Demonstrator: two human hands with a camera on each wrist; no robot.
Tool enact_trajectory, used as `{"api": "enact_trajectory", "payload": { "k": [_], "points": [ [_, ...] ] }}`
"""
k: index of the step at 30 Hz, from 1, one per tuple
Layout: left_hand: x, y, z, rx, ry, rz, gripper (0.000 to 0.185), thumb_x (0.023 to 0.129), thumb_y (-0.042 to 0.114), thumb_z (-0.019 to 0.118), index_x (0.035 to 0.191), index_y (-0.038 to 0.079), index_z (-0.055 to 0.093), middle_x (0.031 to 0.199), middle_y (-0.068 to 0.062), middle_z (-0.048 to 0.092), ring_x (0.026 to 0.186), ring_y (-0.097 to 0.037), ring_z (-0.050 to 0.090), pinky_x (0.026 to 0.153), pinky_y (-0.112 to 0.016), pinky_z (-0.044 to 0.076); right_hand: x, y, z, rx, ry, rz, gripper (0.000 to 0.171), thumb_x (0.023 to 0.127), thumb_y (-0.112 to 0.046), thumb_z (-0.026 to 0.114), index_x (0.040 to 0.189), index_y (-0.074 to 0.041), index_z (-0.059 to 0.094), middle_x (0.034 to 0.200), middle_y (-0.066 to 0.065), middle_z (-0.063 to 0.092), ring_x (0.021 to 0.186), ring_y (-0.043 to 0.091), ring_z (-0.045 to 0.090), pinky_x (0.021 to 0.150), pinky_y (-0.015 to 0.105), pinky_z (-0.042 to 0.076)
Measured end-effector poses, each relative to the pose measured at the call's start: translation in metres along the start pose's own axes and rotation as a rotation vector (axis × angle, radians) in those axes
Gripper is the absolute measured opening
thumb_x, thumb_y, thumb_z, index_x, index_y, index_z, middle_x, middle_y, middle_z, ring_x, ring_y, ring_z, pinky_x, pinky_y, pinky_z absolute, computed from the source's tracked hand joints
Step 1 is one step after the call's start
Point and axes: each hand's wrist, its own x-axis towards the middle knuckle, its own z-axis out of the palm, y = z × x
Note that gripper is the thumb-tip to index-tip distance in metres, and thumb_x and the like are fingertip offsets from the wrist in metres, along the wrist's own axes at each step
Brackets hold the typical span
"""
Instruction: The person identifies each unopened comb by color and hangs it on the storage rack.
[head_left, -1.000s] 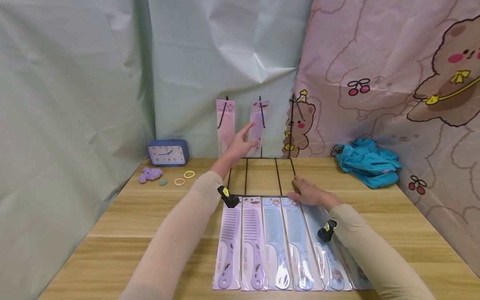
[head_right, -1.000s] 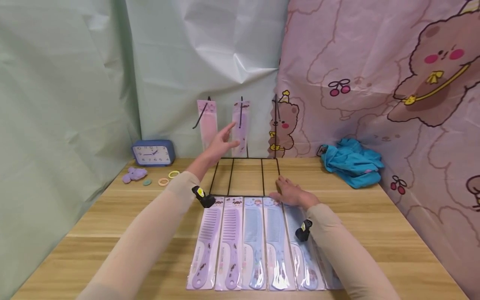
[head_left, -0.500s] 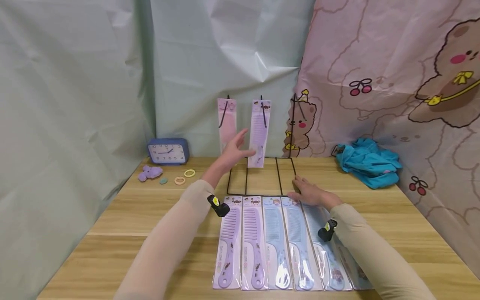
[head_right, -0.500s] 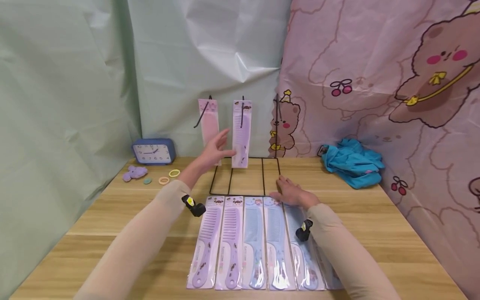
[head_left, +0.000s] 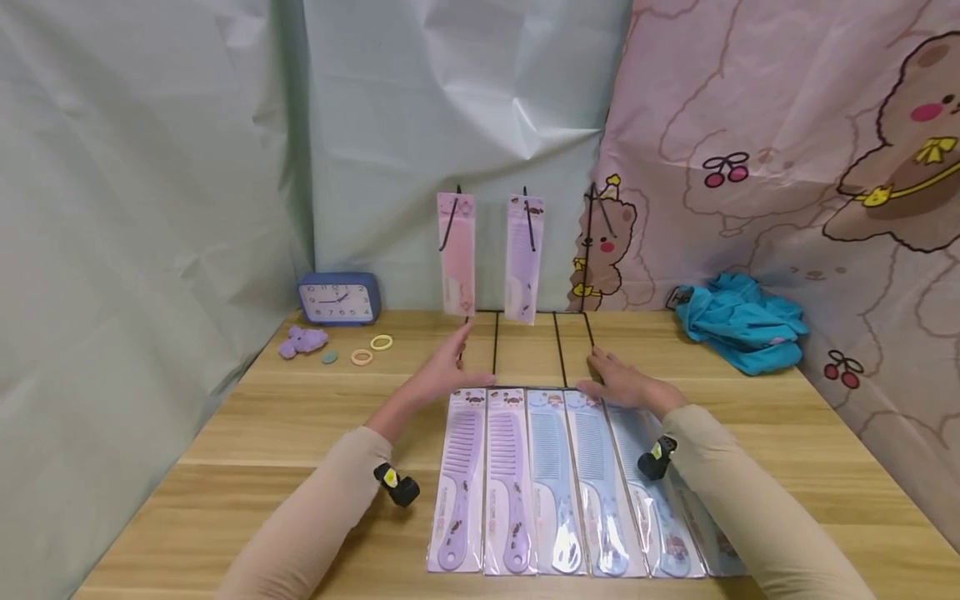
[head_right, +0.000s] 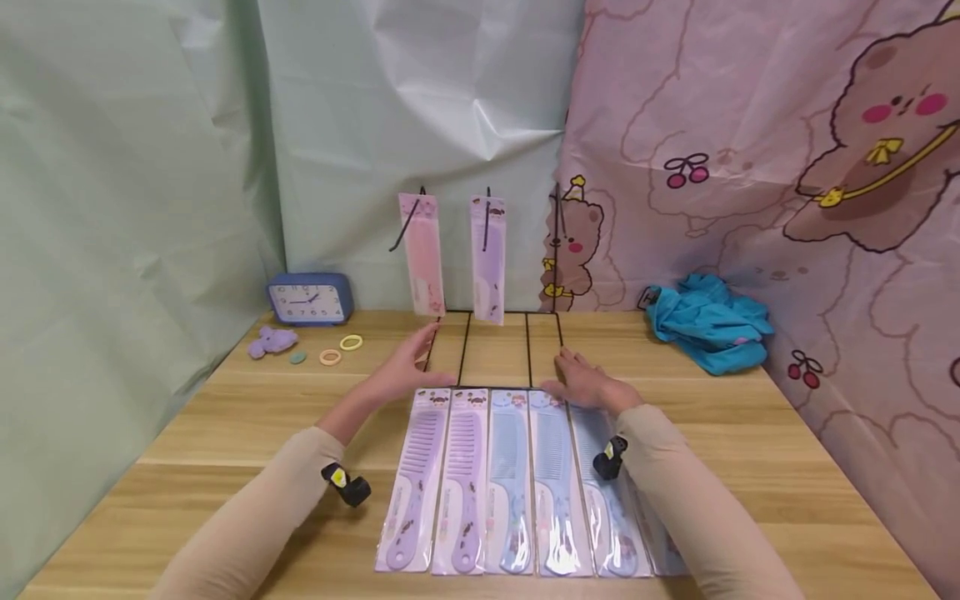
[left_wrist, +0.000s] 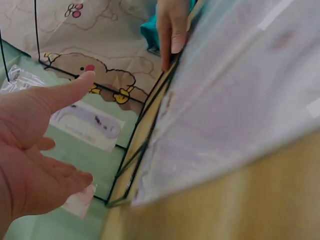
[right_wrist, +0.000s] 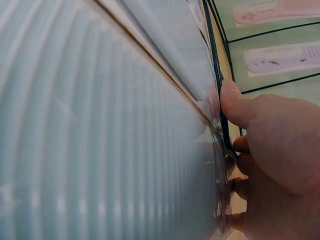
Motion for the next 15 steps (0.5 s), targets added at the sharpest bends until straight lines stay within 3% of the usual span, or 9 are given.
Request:
{"api": "enact_trajectory", "payload": {
  "k": [7,15],
  "points": [
    [-0.042,-0.005,0.005,0.102,-0.026,-0.072,0.121,0.074,0.031,0.09,0.161,0.009,0.009,0.163,-0.022,0.016,0.146,-0.043,0.024,0.117,-0.055,0.023,0.0,0.001,-0.002,-0.005,0.003,-0.002,0.078,0.105,-0.048,0.046,0.156,0.006,0.022,0.163,0.029,0.005,0.148,0.048,0.005,0.116,0.065,0.01],
    [-0.067,-0.007,0.014,0.181,-0.09,-0.1,0.132,0.069,0.039,0.092,0.159,-0.001,0.005,0.163,-0.025,0.012,0.148,-0.04,0.019,0.119,-0.051,0.018,-0.001,0.001,0.0,-0.007,0.003,-0.008,0.077,0.105,-0.046,0.047,0.156,0.006,0.022,0.162,0.029,0.006,0.148,0.048,0.005,0.117,0.065,0.009]
  ]
}}
